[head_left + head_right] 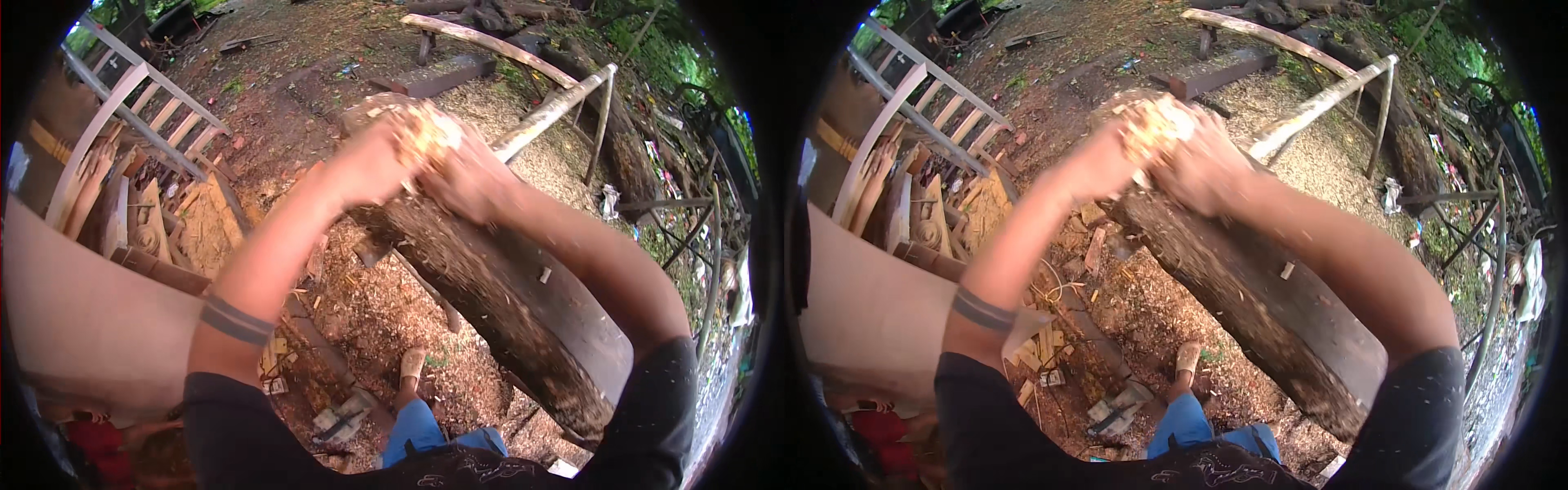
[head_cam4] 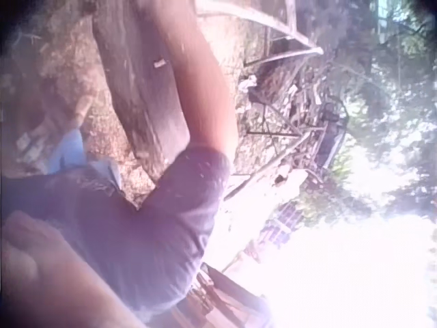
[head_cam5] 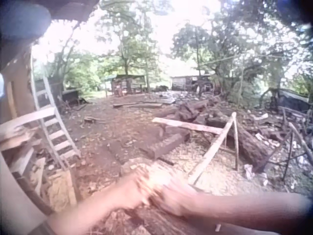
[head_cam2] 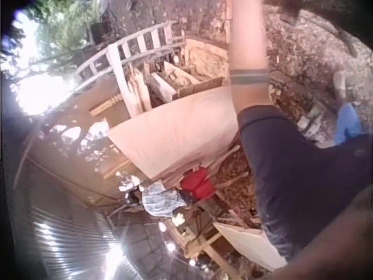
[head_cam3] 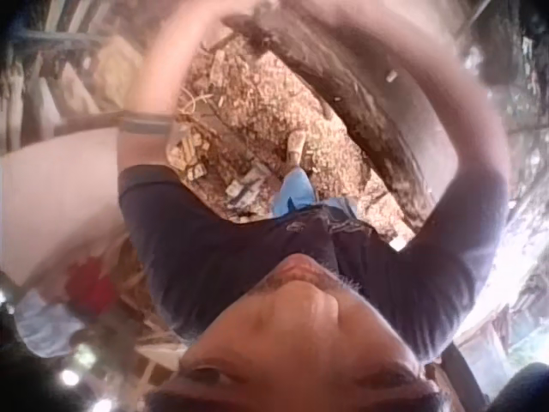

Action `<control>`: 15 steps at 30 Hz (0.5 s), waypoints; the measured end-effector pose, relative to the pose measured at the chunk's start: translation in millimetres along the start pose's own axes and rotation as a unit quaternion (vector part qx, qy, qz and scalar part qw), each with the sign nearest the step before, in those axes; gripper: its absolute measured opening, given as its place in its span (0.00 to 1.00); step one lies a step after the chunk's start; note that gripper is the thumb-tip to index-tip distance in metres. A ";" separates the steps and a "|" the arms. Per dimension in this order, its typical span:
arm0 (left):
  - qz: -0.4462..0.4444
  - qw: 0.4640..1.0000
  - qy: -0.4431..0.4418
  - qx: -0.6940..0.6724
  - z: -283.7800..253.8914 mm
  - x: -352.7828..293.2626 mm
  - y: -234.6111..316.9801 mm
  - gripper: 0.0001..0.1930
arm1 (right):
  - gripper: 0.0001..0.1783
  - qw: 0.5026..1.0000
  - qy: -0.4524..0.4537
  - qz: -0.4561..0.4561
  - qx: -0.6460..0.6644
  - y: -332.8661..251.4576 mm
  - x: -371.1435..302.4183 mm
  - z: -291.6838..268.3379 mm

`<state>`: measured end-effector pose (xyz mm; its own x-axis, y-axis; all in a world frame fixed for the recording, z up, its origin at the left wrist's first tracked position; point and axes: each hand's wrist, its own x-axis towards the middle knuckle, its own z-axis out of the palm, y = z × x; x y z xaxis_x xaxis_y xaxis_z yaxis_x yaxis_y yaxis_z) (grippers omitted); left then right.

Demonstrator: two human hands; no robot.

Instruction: The person clears wood shavings by hand from a log and then uses a power planer to smooth the surface of the wood.

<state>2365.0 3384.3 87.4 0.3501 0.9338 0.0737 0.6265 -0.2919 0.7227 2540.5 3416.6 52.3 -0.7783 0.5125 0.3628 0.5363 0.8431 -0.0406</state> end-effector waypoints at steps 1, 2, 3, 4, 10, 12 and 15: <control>0.055 0.998 0.035 -0.001 -18.6 15.1 -34.7 0.18 | 0.28 0.999 -0.014 -0.001 -0.033 13.1 36.7 22.1; 0.008 0.998 0.030 0.052 -43.5 22.2 -57.2 0.19 | 0.29 0.986 -0.146 0.051 -0.060 1.8 77.8 12.0; -0.029 0.994 0.024 0.105 -63.4 32.5 -69.8 0.19 | 0.28 0.979 -0.180 0.082 -0.052 1.7 106.3 16.4; 0.004 0.994 0.043 0.099 -76.1 43.0 -87.0 0.18 | 0.28 0.987 -0.121 0.109 -0.009 8.2 127.1 30.2; 0.048 0.995 0.082 0.029 -51.0 48.6 -80.2 0.19 | 0.19 0.997 0.023 0.054 0.049 25.1 115.9 53.0; -0.020 0.999 0.033 0.005 -24.3 33.2 -43.3 0.18 | 0.16 0.999 0.017 0.014 0.041 15.3 63.1 25.9; -0.044 0.979 -0.102 -0.171 48.4 17.7 58.6 0.14 | 0.25 0.998 0.016 0.019 -0.051 18.1 -61.6 -26.4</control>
<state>2441.6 3373.7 97.8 0.4594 0.8811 -0.1123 0.4030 -0.0941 0.9103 2606.7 3396.0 53.9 -0.7468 0.5376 0.3916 0.5976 0.8008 0.0403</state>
